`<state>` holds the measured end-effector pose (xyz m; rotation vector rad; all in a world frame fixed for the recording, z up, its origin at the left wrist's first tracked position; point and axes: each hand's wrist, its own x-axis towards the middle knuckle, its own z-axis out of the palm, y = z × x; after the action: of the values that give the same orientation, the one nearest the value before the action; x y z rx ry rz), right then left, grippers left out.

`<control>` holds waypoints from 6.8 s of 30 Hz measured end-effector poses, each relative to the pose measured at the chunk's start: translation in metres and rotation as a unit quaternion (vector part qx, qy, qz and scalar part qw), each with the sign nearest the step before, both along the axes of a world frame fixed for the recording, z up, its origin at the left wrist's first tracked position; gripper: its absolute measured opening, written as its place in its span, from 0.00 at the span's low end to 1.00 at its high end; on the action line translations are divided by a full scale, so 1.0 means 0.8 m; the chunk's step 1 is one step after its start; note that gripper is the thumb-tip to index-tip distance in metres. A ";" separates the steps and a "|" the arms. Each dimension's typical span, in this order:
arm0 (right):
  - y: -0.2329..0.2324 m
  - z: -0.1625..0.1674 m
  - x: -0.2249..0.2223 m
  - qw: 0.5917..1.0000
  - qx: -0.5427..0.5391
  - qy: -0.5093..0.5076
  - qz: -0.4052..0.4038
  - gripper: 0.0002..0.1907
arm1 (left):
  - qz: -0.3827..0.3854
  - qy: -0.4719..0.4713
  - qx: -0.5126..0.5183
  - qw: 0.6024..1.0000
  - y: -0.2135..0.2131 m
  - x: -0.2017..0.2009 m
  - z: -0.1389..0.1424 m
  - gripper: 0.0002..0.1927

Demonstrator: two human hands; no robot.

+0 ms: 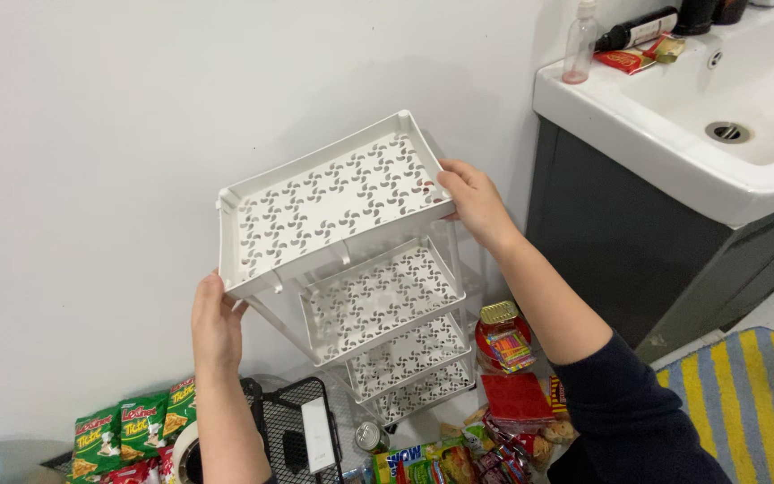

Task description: The person sits on the floor next to a sink and assembles a white multi-tier perforated storage rack, fitting the shelves together and inserting the white support poles, with snack packages and food containers spread on the floor around them.

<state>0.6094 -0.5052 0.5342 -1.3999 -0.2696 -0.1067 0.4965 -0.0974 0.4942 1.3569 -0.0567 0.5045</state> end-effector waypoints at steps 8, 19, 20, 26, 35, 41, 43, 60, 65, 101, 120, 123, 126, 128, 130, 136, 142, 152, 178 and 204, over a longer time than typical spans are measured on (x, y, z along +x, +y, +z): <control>0.001 -0.018 0.026 0.992 -0.040 -0.106 -0.051 0.22 | -0.016 0.008 -0.043 0.999 -0.014 -0.009 0.006 0.25; 0.005 -0.054 0.050 1.000 -0.004 -0.024 0.003 0.25 | -0.017 0.069 -0.061 0.996 -0.017 -0.002 -0.004 0.26; 0.005 -0.055 0.049 1.000 -0.006 -0.026 0.006 0.26 | -0.029 0.080 -0.061 0.995 -0.018 -0.001 -0.007 0.29; 0.007 -0.047 0.045 0.999 0.025 0.000 0.039 0.29 | -0.031 0.052 -0.110 0.992 -0.025 0.012 -0.018 0.30; 0.007 -0.039 0.038 0.990 0.073 0.008 0.121 0.34 | -0.019 0.040 -0.118 0.992 -0.028 0.022 -0.011 0.24; 0.010 -0.067 0.051 0.984 0.061 0.098 0.139 0.34 | 0.017 0.078 -0.098 0.992 -0.037 0.022 -0.015 0.30; 0.017 -0.083 0.060 0.987 0.062 0.073 0.128 0.31 | 0.041 0.067 -0.066 0.995 -0.038 0.025 -0.022 0.31; 0.003 -0.101 0.108 0.985 0.069 0.067 0.143 0.41 | -0.131 0.115 -0.065 0.983 0.039 0.046 -0.032 0.35; 0.019 -0.058 0.171 0.986 0.109 0.067 0.106 0.43 | 0.029 0.167 0.036 0.985 0.060 0.090 0.017 0.48; 0.061 -0.053 0.205 0.986 0.055 0.147 0.062 0.43 | 0.058 0.120 -0.105 0.985 0.022 0.174 0.017 0.34; 0.070 -0.093 0.244 0.982 0.112 0.133 0.080 0.42 | 0.001 0.142 -0.169 0.975 -0.026 0.142 0.033 0.37; 0.064 -0.083 0.225 0.987 0.100 0.094 0.080 0.45 | -0.022 0.143 -0.115 0.983 0.009 0.155 0.016 0.38; 0.036 -0.067 0.186 0.999 -0.014 0.021 0.036 0.47 | -0.005 0.110 -0.010 0.994 0.042 0.151 0.017 0.40; 0.015 -0.053 0.155 0.999 -0.029 -0.017 -0.004 0.45 | 0.058 0.036 0.076 0.995 0.048 0.123 0.019 0.38; -0.010 -0.048 0.111 0.993 0.003 -0.106 0.042 0.42 | 0.099 -0.046 0.149 0.983 0.046 0.067 0.020 0.36; -0.001 -0.033 0.026 0.962 -0.076 -0.261 0.027 0.32 | 0.144 -0.119 0.350 0.918 -0.032 0.006 0.034 0.30; 0.023 -0.046 0.027 0.951 -0.051 -0.298 -0.065 0.33 | 0.215 -0.187 0.263 0.922 -0.061 0.023 0.014 0.35; 0.031 -0.067 0.052 0.939 -0.055 -0.324 -0.105 0.37 | 0.238 -0.226 0.251 0.911 -0.059 0.042 0.000 0.41; -0.013 -0.350 -0.061 0.993 -0.095 -0.063 -0.001 0.35 | 0.074 0.076 0.229 0.968 -0.089 -0.084 -0.253 0.37; -0.027 -0.528 -0.371 0.883 -0.449 0.138 -0.017 0.10 | 0.143 0.376 0.645 0.650 -0.212 -0.328 -0.496 0.21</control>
<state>0.3125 -0.5267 0.1118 -2.3191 -0.0391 0.2233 0.2343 -0.2671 0.0971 2.9503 0.6178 0.0217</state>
